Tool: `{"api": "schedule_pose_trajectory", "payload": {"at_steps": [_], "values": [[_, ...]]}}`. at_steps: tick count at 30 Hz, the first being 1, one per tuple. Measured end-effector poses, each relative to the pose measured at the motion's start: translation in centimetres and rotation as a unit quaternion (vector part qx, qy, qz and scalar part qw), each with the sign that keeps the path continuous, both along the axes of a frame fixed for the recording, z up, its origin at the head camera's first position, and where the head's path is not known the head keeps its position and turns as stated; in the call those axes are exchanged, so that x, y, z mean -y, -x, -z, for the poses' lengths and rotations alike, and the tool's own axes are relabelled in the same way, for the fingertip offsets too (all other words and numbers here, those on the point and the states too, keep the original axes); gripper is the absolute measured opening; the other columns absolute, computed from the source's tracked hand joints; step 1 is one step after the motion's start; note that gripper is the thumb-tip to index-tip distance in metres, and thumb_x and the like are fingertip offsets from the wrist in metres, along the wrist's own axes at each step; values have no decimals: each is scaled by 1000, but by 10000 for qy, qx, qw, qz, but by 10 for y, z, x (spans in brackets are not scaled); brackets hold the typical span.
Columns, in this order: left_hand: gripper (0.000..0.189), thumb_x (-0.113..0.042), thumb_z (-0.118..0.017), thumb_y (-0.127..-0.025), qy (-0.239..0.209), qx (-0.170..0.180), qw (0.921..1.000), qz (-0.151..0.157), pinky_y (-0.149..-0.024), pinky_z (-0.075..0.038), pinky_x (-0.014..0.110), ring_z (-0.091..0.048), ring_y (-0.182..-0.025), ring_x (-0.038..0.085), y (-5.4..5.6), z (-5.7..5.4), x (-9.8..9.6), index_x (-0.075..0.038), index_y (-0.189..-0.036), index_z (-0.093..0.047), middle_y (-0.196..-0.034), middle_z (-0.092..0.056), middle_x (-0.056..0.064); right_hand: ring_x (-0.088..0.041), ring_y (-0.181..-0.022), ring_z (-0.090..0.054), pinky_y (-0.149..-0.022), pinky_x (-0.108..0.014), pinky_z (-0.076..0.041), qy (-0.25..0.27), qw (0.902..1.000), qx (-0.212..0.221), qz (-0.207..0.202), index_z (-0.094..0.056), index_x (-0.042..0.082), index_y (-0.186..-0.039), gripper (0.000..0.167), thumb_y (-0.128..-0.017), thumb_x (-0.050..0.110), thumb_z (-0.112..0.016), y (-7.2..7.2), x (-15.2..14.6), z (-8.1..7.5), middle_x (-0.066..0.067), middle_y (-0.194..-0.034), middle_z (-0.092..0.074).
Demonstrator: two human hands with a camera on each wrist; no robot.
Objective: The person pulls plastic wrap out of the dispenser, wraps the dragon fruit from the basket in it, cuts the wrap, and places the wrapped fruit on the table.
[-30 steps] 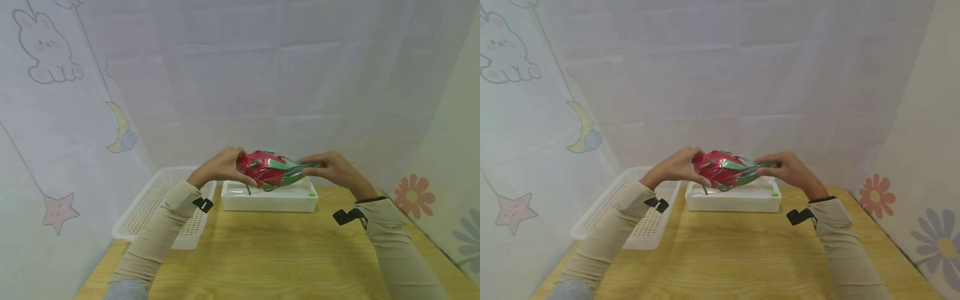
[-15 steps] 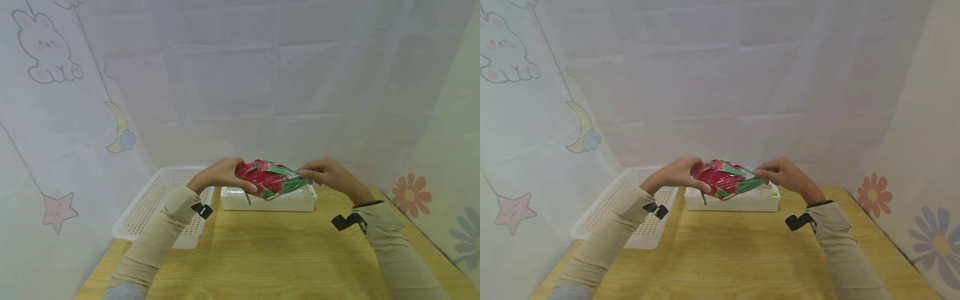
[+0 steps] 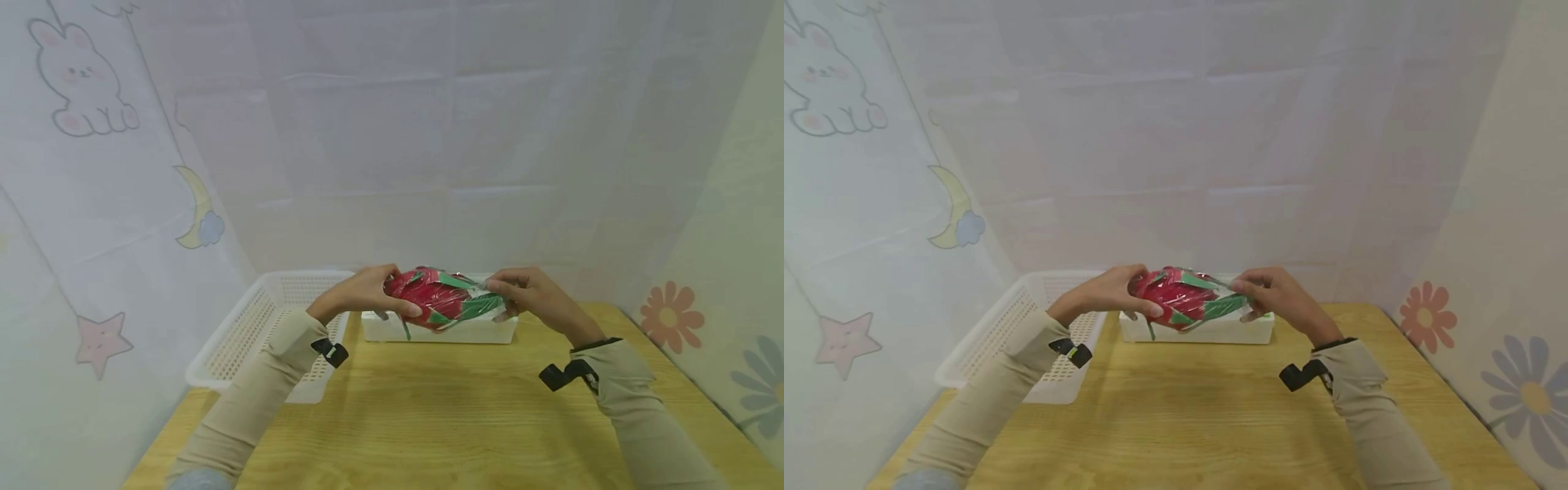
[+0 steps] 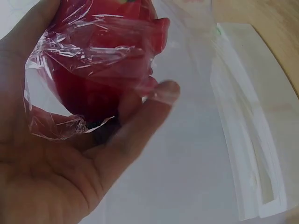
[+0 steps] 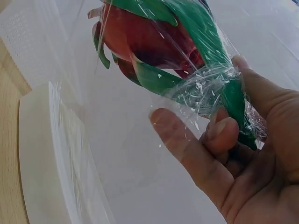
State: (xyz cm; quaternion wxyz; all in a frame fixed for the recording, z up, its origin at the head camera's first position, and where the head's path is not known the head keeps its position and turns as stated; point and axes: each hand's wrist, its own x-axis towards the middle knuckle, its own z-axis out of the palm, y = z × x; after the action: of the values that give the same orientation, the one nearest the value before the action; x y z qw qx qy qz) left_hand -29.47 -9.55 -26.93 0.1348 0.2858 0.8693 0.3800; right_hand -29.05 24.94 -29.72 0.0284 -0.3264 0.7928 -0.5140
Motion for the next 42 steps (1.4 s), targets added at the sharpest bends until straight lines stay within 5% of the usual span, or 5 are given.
{"api": "schedule_pose_trajectory", "payload": {"at_steps": [8, 18, 29, 36, 42], "values": [[68, -38, -81, -81, -471, 592, 9970, -157, -65, -60, 47, -71, -79, 32, -3, 3, 2, -7, -127, -42, -106, -67, 14, -14, -60, -48, -60, -51, -58, 145, 9989, 420, -165, -61, -7, -119, 29, -106, 17, -51, 0, 2, 1, -8, -74, -48], [68, -43, -79, -83, -134, 755, 9967, -281, -61, -59, 42, -60, -62, 23, -5, 9, 5, -7, -127, -42, -95, -65, 21, -12, -59, -45, -57, -47, -59, -166, 9975, 667, -172, -62, -6, -116, 30, -106, 20, -51, -1, 6, 6, -8, -72, -46], [84, -45, -79, -82, -403, 1368, 9883, -544, -57, -59, 39, -60, -56, 19, -13, 40, 6, 0, -142, -40, -106, -65, 13, -11, -59, -44, -59, -39, -59, -606, 9887, 1338, -297, -64, -7, -119, 38, -107, 26, -50, -1, 9, 30, -5, -73, -44], [67, -45, -80, -81, -562, 1345, 9858, -829, -57, -59, 40, -59, -54, 18, -20, 63, 4, 2, -120, -53, -100, -66, 15, -10, -56, -39, -61, -38, -59, -563, 9810, 1845, -224, -65, -6, -118, 39, -105, 28, -52, 3, 8, 49, -1, -68, -41], [64, -49, -80, -80, -576, 1458, 9840, -849, -59, -60, 41, -56, -51, 15, -22, 80, -3, -1, -117, -59, -86, -73, 19, -9, -55, -38, -60, -37, -59, -633, 9749, 2123, -198, -62, -7, -123, 39, -107, 26, -50, 3, 5, 68, -1, -68, -40]]}}
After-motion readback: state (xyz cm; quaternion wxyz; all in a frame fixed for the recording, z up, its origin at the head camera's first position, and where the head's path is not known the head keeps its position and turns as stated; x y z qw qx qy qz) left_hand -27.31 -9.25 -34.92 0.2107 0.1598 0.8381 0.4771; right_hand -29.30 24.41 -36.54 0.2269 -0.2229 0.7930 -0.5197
